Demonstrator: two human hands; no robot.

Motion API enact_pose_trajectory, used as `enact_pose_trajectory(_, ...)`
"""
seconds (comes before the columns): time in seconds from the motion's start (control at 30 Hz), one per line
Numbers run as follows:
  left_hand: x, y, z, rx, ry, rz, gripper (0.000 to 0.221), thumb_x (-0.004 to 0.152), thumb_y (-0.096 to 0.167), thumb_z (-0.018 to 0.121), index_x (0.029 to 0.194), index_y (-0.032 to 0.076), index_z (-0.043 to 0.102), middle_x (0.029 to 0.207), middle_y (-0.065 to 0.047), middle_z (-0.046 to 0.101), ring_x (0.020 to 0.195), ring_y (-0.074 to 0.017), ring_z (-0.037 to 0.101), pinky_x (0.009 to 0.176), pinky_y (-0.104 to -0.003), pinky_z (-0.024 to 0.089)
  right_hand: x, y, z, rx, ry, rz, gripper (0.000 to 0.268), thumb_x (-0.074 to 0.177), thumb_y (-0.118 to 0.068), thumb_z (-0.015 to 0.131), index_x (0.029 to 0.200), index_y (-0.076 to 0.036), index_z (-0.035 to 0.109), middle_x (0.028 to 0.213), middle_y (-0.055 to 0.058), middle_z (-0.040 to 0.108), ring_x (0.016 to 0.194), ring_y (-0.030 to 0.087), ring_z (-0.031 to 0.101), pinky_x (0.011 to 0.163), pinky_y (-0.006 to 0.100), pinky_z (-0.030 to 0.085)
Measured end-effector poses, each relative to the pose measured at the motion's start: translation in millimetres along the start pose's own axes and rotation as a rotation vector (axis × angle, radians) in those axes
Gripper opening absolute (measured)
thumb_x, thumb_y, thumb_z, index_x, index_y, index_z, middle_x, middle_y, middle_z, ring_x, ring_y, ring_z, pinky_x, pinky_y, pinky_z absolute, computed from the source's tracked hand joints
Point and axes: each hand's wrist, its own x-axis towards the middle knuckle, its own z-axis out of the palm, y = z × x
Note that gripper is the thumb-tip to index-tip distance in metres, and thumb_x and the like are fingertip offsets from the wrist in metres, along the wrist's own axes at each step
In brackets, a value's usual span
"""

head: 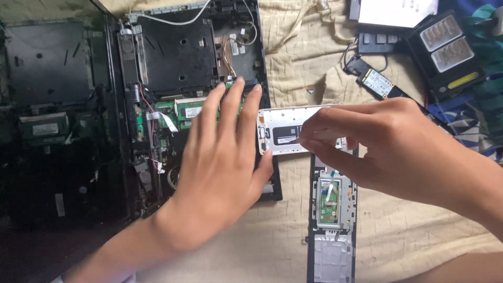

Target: Reassembling a phone frame and adjusting internal components of a laptop using a small prying tool.

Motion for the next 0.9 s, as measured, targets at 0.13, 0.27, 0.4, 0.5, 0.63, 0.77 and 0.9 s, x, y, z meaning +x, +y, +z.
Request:
enact_pose_trajectory(0.13, -1, -5, 20, 0.034, -0.125, 0.023, 0.098, 0.089, 0.047, 0.07, 0.154, -0.012, 0.027, 0.161, -0.035, 0.025, 0.151, -0.0505, 0.02, 0.119, -0.06, 0.028, 0, -2, 4, -0.06, -0.009, 0.003, 0.009, 0.079, -0.006, 0.076, 0.086, -0.01, 0.072, 0.077, 0.002, 0.078, 0.03, 0.02, 0.054, 0.035, 0.036, 0.047)
enact_pose_trajectory(0.27, -1, -12, 33, 0.07, -0.173, 0.043, 0.119, 0.08, 0.058, 0.08, 0.156, -0.013, 0.022, 0.161, -0.034, 0.028, 0.152, -0.0483, 0.021, 0.121, -0.056, 0.024, 1, 2, 6, -0.112, -0.042, -0.075, 0.011, 0.079, -0.004, 0.074, 0.089, -0.006, 0.068, 0.082, 0.001, 0.074, 0.045, 0.019, 0.062, 0.043, 0.037, 0.05)
enact_pose_trajectory(0.4, 0, -13, 45, 0.038, -0.2, 0.049, 0.113, 0.077, 0.047, 0.082, 0.154, -0.013, 0.024, 0.155, -0.032, 0.042, 0.149, -0.0467, 0.031, 0.118, -0.053, 0.031, 3, 8, 11, -0.162, -0.075, -0.115, 0.016, 0.081, -0.004, 0.073, 0.095, -0.007, 0.066, 0.08, 0.002, 0.068, 0.05, 0.018, 0.061, 0.046, 0.037, 0.051)
enact_pose_trajectory(0.5, 4, -11, 43, -0.064, -0.141, 0.03, 0.101, 0.076, 0.031, 0.084, 0.151, -0.011, 0.033, 0.14, -0.028, 0.057, 0.141, -0.0435, 0.045, 0.113, -0.051, 0.038, 7, 13, 19, -0.183, -0.097, -0.153, 0.013, 0.083, -0.006, 0.073, 0.095, -0.005, 0.068, 0.078, 0.004, 0.068, 0.057, 0.019, 0.066, 0.049, 0.039, 0.052)
enact_pose_trajectory(0.63, 7, -8, 43, -0.134, -0.127, 0.009, 0.097, 0.071, 0.025, 0.087, 0.148, -0.009, 0.038, 0.135, -0.025, 0.06, 0.134, -0.0399, 0.052, 0.111, -0.05, 0.04, 7, 19, 30, -0.132, -0.124, -0.176, 0.008, 0.087, -0.006, 0.072, 0.094, -0.003, 0.069, 0.082, 0.005, 0.07, 0.061, 0.021, 0.068, 0.05, 0.038, 0.053)
enact_pose_trajectory(0.77, 9, -7, 49, -0.252, -0.056, 0.012, 0.09, 0.07, 0.02, 0.09, 0.142, -0.007, 0.043, 0.134, -0.023, 0.059, 0.128, -0.0364, 0.058, 0.107, -0.048, 0.046, 5, 25, 37, -0.136, -0.148, -0.169, 0.013, 0.085, -0.007, 0.073, 0.096, -0.004, 0.068, 0.08, 0.005, 0.067, 0.061, 0.02, 0.067, 0.046, 0.036, 0.05)
enact_pose_trajectory(0.9, 8, -8, 54, -0.21, -0.073, 0.026, 0.092, 0.067, 0.014, 0.087, 0.146, -0.005, 0.043, 0.136, -0.021, 0.058, 0.133, -0.0384, 0.052, 0.11, -0.049, 0.044, 4, 28, 42, -0.132, -0.163, -0.178, 0.013, 0.084, -0.008, 0.075, 0.095, -0.005, 0.067, 0.079, 0.006, 0.067, 0.06, 0.021, 0.066, 0.047, 0.036, 0.051)
